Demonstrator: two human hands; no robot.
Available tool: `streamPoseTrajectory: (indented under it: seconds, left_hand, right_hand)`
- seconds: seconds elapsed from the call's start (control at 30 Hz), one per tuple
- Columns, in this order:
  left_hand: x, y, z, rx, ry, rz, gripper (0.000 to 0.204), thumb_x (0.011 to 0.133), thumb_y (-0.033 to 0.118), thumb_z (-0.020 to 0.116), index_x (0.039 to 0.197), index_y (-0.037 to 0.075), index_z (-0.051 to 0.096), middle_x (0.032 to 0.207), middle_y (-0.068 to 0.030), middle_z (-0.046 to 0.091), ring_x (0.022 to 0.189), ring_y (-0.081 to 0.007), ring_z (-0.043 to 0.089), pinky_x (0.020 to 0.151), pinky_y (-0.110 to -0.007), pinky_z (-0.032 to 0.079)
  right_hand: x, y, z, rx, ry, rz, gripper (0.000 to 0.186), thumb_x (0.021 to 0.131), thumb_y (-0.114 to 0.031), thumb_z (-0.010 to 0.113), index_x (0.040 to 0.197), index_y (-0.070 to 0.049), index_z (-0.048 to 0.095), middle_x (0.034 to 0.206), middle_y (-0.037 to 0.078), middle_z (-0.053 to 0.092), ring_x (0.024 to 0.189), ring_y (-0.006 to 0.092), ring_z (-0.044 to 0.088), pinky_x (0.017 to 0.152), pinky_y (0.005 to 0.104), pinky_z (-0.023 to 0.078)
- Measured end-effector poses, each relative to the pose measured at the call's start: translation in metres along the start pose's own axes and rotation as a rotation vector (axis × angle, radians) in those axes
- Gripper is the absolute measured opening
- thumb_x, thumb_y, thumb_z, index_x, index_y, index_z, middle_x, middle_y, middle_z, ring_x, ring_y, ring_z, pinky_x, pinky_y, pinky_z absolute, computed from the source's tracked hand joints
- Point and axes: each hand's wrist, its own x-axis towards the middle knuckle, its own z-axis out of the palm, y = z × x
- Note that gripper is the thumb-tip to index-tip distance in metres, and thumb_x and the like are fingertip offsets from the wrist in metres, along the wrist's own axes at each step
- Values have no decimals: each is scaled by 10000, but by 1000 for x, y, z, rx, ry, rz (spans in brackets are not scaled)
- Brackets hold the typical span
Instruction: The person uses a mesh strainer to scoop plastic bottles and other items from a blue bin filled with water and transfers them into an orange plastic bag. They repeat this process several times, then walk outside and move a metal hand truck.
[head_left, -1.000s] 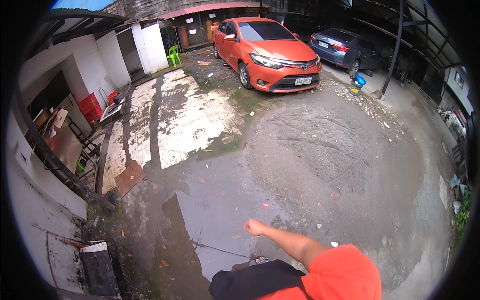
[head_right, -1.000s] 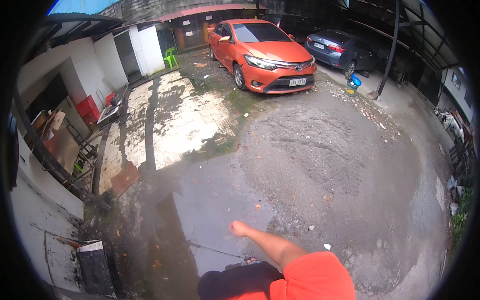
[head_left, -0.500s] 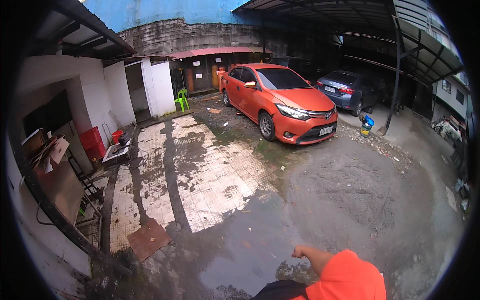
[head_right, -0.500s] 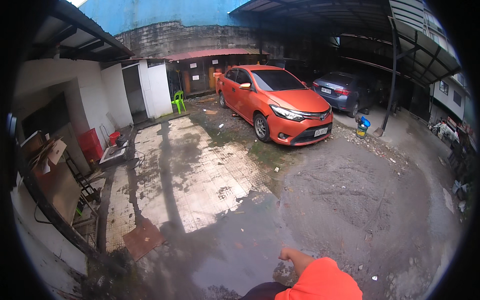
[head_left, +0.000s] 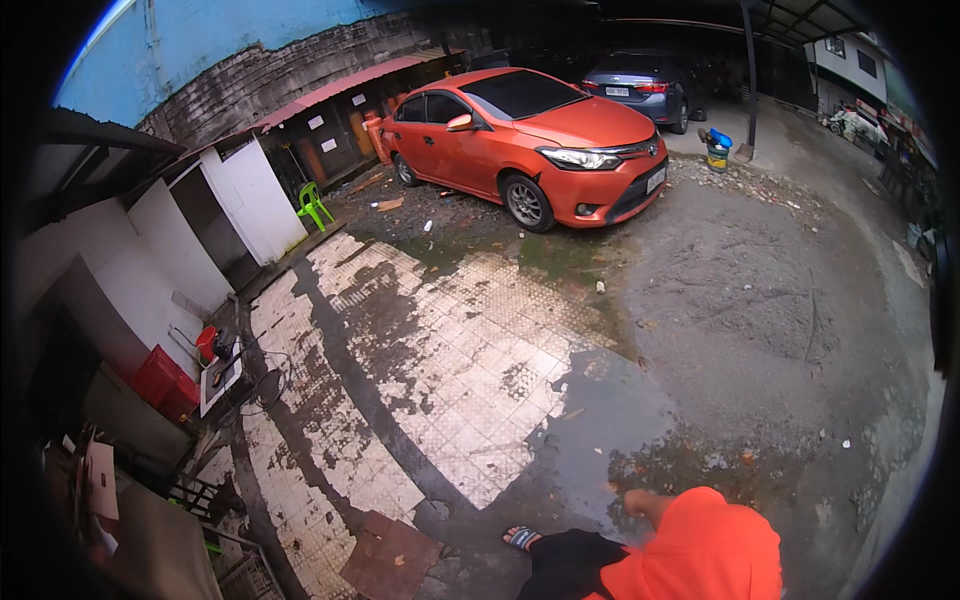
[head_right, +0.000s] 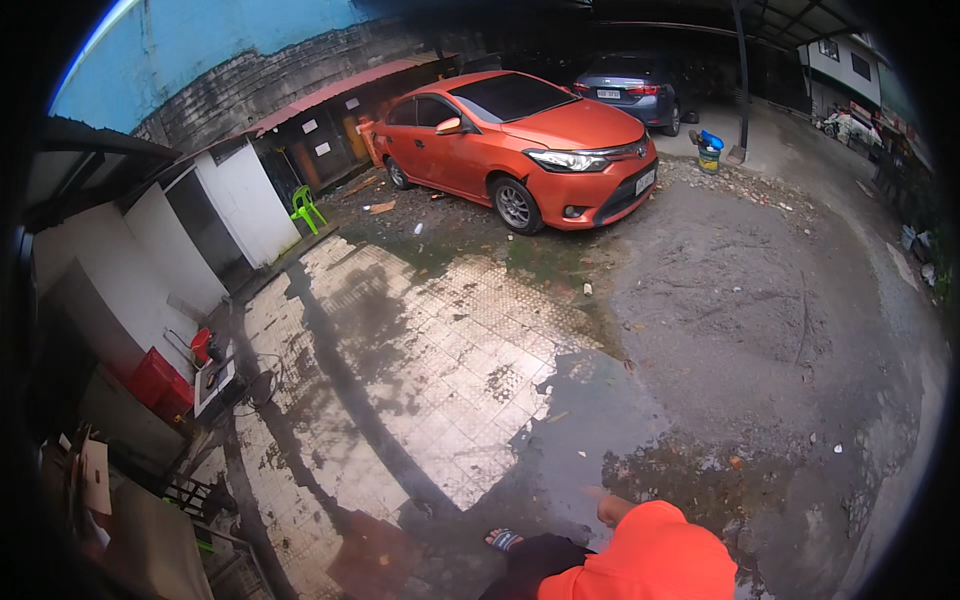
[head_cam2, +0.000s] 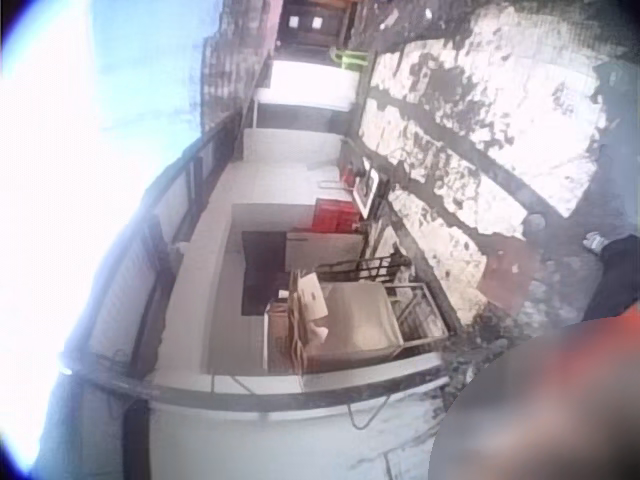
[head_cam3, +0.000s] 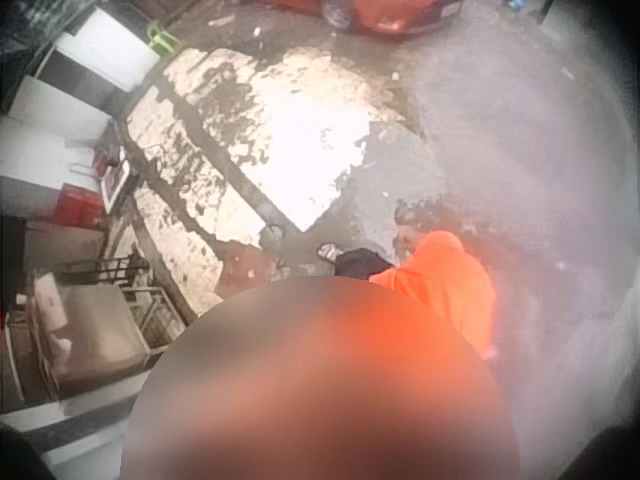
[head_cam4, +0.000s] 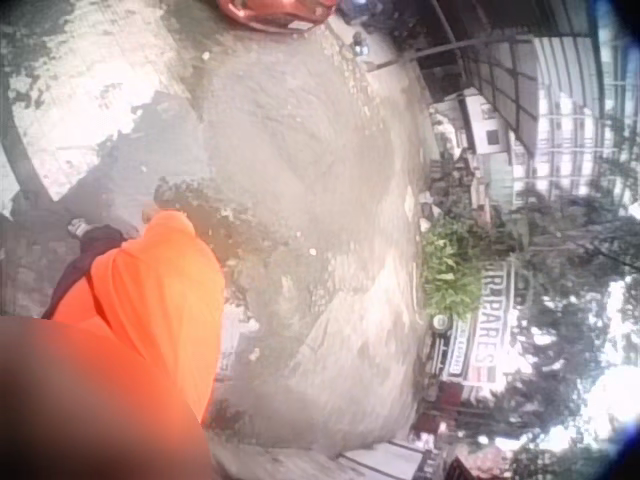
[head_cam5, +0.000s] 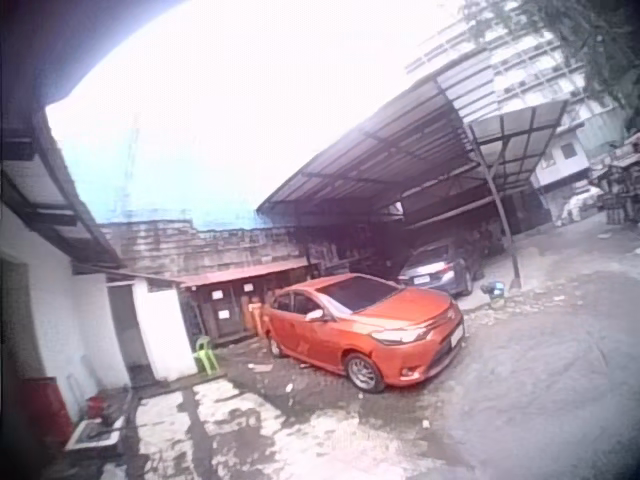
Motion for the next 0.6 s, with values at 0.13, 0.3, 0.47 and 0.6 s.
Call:
streamPoseTrajectory:
  seconds: [0.13, 0.3, 0.47, 0.6]
  left_hand:
    - [55, 42, -32, -257, -13, -266, 182, 891, 109, 705, 1014, -18, 662, 832, -97, 674, 699, -197, 627, 623, -348, 502]
    - [55, 35, -51, -651, 121, -567, 152, 873, 86, 696, 955, -33, 649, 745, -94, 646, 591, -193, 615, 504, -340, 477]
    - [91, 10, -15, -850, 110, -737, 186, 870, 127, 735, 958, -6, 640, 750, -92, 634, 619, -192, 644, 513, -322, 512]
    - [199, 9, -47, 540, -414, 19, 419, 837, 214, 743, 1171, -30, 675, 1045, -193, 731, 932, -307, 732, 743, -408, 583]
  right_hand:
    - [10, -168, -159, -144, 99, -200, 225, 643, -65, 669, 832, -20, 785, 1047, 219, 734, 994, 403, 698, 833, 473, 548]
    - [8, -425, -403, 7, 678, -769, 229, 882, -192, 548, 893, -4, 680, 930, 263, 705, 921, 434, 674, 815, 492, 530]
    - [55, -605, -547, -104, 531, -858, 279, 806, -254, 753, 802, -20, 601, 780, 200, 677, 764, 371, 670, 708, 453, 534]
    - [111, -660, -585, -279, 424, -619, 324, 777, -318, 777, 748, -6, 697, 779, 218, 712, 759, 363, 702, 722, 438, 559]
